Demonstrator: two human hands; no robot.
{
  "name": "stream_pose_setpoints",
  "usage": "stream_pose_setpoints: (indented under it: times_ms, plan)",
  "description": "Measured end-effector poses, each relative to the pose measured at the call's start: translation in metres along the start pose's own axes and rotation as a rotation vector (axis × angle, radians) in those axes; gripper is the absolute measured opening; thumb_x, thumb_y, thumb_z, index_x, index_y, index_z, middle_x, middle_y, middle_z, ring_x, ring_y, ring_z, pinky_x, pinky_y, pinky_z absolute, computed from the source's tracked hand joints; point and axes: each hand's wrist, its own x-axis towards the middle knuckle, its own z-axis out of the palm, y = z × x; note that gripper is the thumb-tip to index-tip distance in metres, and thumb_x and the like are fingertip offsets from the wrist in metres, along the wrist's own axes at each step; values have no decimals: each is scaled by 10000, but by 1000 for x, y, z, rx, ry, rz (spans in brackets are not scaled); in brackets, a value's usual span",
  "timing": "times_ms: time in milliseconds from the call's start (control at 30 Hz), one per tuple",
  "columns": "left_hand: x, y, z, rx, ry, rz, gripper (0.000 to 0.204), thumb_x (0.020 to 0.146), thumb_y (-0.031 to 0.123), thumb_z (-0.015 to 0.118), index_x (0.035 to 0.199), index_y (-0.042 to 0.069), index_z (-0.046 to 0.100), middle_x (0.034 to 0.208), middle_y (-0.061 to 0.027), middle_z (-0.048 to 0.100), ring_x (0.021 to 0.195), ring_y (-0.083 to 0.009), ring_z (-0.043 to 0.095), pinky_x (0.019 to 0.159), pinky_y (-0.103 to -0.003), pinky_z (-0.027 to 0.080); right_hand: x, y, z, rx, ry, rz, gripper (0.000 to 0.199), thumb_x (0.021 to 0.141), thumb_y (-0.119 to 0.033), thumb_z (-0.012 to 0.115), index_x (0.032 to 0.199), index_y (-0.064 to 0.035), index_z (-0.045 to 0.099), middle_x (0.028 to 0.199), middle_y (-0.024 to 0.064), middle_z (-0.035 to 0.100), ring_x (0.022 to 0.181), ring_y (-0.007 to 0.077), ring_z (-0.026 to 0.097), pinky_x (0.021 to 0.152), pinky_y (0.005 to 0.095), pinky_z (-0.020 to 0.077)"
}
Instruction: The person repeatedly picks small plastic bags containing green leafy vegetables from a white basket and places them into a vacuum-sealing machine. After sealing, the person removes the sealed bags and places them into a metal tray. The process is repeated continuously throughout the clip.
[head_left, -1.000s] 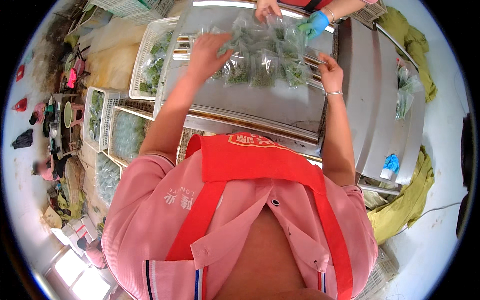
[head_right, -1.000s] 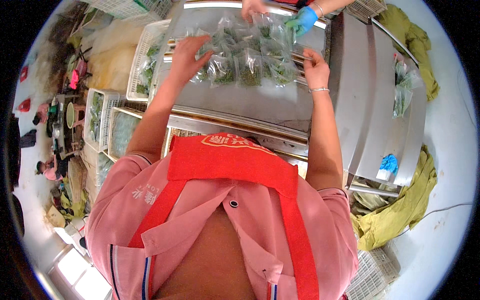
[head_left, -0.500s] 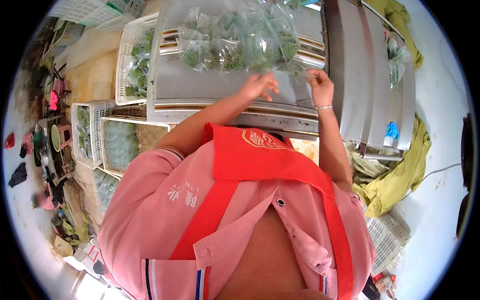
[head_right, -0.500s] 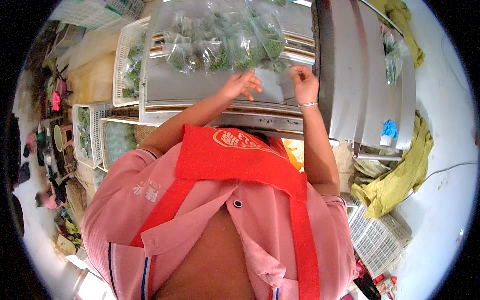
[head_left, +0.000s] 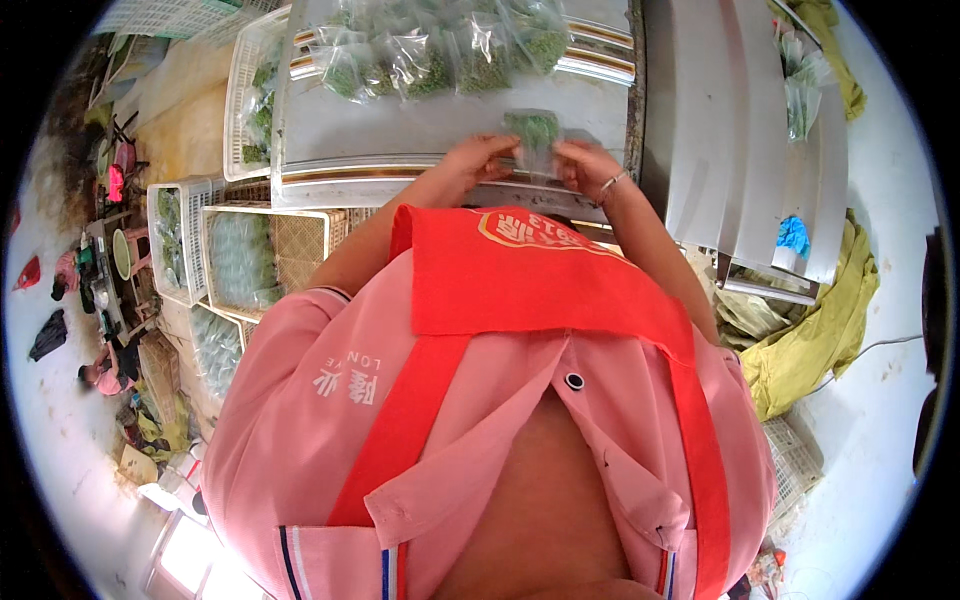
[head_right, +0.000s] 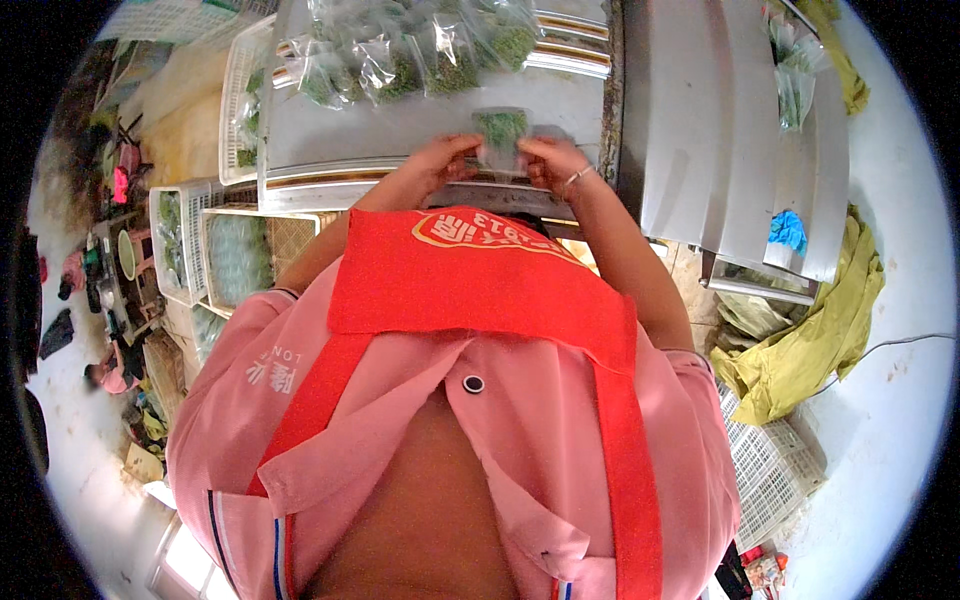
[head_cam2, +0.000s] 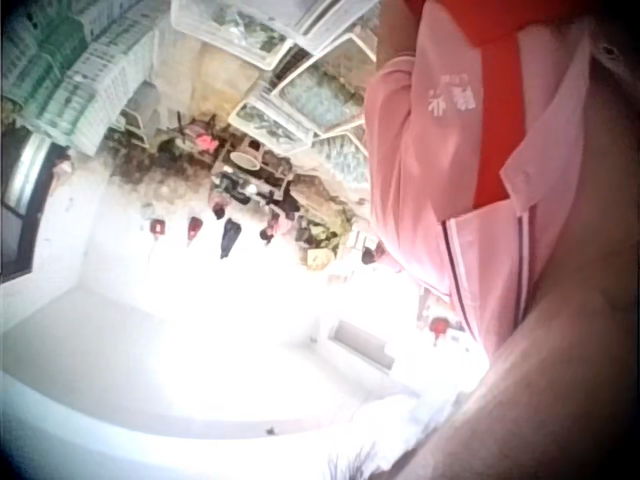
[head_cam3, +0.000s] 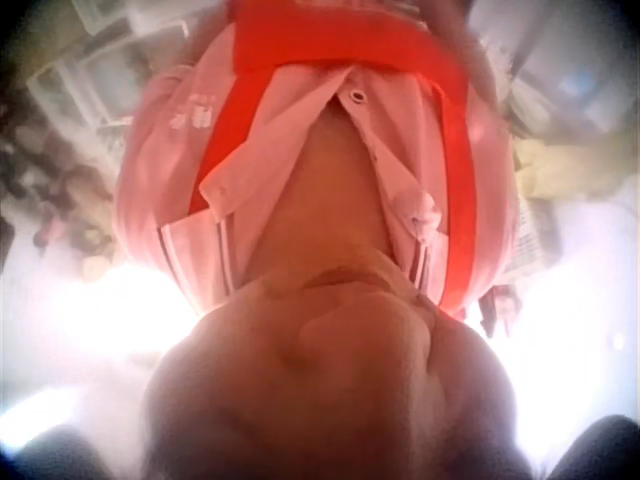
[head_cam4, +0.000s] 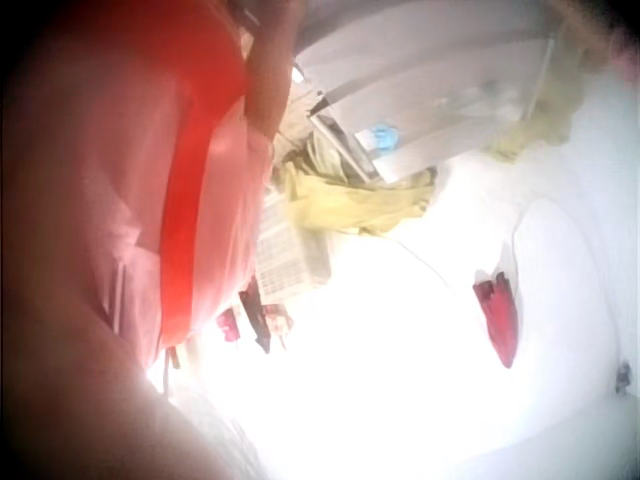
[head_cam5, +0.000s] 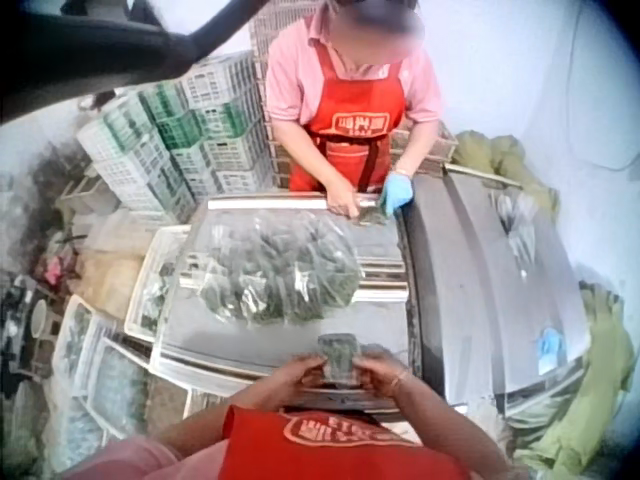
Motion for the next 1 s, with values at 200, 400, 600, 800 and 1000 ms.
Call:
stream_pose_setpoints:
  times_ms: [200, 400, 600, 800, 1000]
  plan:
    - [15, 22, 7, 516, -86, 206, 173, 798, 256, 666, 838, 91, 635, 704, -4, 638, 559, -73, 533, 517, -285, 444, -17, -31, -38, -484, -27, -194, 185, 801, -173, 679, 896, -82, 548, 665, 5, 568, 538, 90, 481, 479, 245, 396]
    - [60, 27, 23, 1254, 38, 568, 234, 719, 299, 675, 811, 86, 647, 713, -25, 660, 636, -137, 611, 558, -328, 455, -7, -6, -49, -1479, 628, -592, 212, 846, -281, 579, 923, -94, 515, 736, 162, 626, 685, 325, 628, 596, 433, 486]
    - [58, 40, 36, 1618, 133, 608, 198, 703, 295, 658, 762, 107, 663, 688, -44, 656, 635, -167, 630, 590, -341, 470, -1, 18, -41, -1445, 722, -537, 244, 841, -342, 567, 898, -108, 528, 793, 173, 640, 759, 356, 622, 655, 473, 480]
    - [63, 31, 34, 1593, -177, 343, 232, 719, 335, 675, 711, 104, 663, 636, -45, 642, 624, -184, 620, 601, -349, 474, -28, 2, -52, -1332, 539, -470, 271, 774, -321, 659, 913, -94, 612, 840, 141, 635, 818, 314, 618, 719, 405, 484]
    - [38, 23, 23, 1617, -77, 499, 286, 735, 398, 670, 750, 114, 644, 680, -68, 638, 642, -240, 618, 591, -387, 463, -50, 29, -31, -1596, 349, -964, 193, 738, -156, 658, 926, -120, 633, 834, 94, 573, 848, 273, 565, 773, 373, 466]
